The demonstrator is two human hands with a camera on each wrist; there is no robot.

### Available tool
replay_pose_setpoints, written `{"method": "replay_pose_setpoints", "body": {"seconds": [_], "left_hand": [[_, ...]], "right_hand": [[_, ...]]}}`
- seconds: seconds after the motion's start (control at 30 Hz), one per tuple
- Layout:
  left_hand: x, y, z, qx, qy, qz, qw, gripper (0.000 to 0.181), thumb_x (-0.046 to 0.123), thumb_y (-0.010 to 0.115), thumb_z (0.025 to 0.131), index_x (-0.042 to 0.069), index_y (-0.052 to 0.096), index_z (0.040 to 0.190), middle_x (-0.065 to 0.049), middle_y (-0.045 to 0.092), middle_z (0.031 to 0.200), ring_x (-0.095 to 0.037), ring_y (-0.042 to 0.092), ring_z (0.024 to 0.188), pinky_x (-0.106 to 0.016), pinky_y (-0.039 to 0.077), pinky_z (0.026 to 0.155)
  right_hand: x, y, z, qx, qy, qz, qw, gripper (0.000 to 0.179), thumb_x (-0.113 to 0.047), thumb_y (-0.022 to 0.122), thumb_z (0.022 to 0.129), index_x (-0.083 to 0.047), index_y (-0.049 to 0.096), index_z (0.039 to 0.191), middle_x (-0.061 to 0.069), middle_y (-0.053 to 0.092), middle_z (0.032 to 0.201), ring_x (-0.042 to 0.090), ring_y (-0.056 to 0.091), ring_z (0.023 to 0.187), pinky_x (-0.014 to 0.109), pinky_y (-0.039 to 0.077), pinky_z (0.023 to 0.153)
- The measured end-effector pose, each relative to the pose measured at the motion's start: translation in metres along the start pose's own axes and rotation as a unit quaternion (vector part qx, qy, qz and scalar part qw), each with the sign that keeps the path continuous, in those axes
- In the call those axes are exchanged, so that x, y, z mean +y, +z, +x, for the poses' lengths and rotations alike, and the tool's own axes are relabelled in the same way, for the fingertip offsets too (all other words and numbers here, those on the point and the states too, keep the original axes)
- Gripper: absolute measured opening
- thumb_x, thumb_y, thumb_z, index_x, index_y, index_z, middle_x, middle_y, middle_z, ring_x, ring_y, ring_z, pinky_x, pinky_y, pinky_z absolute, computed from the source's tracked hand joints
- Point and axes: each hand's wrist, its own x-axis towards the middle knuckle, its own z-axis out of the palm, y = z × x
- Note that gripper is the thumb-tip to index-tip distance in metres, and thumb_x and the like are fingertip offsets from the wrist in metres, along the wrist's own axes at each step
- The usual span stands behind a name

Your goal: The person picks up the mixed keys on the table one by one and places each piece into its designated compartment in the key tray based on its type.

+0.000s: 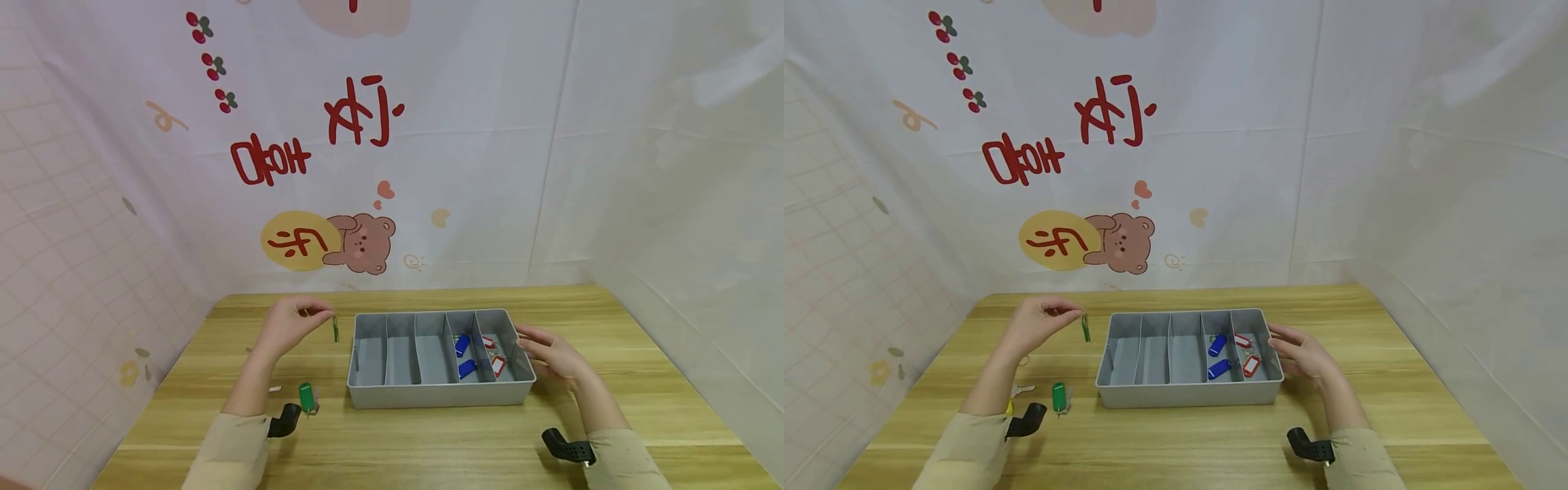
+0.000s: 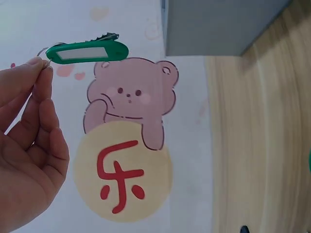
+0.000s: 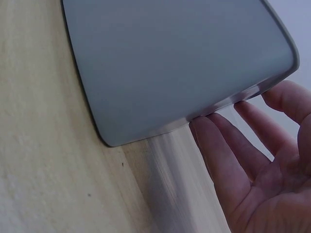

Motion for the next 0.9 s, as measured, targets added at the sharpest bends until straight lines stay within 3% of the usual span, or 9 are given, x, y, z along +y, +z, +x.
{"method": "replay_pose_setpoints", "body": {"seconds": [0.4,0.9], "left_hand": [[0.02,0.002,0.012,-0.001,0.046,-0.019,0.9988,0.006,0.018,0.077,0.088,0.014,0.08,0.092,0.003,0.071,0.09,-0.018,0.057,0.077,-0.033,0.049,0.065],[0.043,0.014,0.025,-0.008,0.071,-0.06,0.9957,0.004,0.015,0.078,0.087,0.014,0.081,0.089,0.002,0.071,0.092,-0.018,0.058,0.079,-0.032,0.05,0.066]], "right_hand": [[-0.002,0.001,-0.001,0.0,0.0,0.0,1.0,0.064,-0.016,0.055,0.103,0.009,0.023,0.152,0.017,0.056,0.133,0.018,0.064,0.104,0.04,0.055,0.086],[-0.001,0.0,0.0,-0.009,-0.002,0.004,0.9999,0.063,-0.016,0.053,0.104,0.008,0.022,0.153,0.016,0.056,0.133,0.019,0.064,0.107,0.04,0.055,0.087]]}}
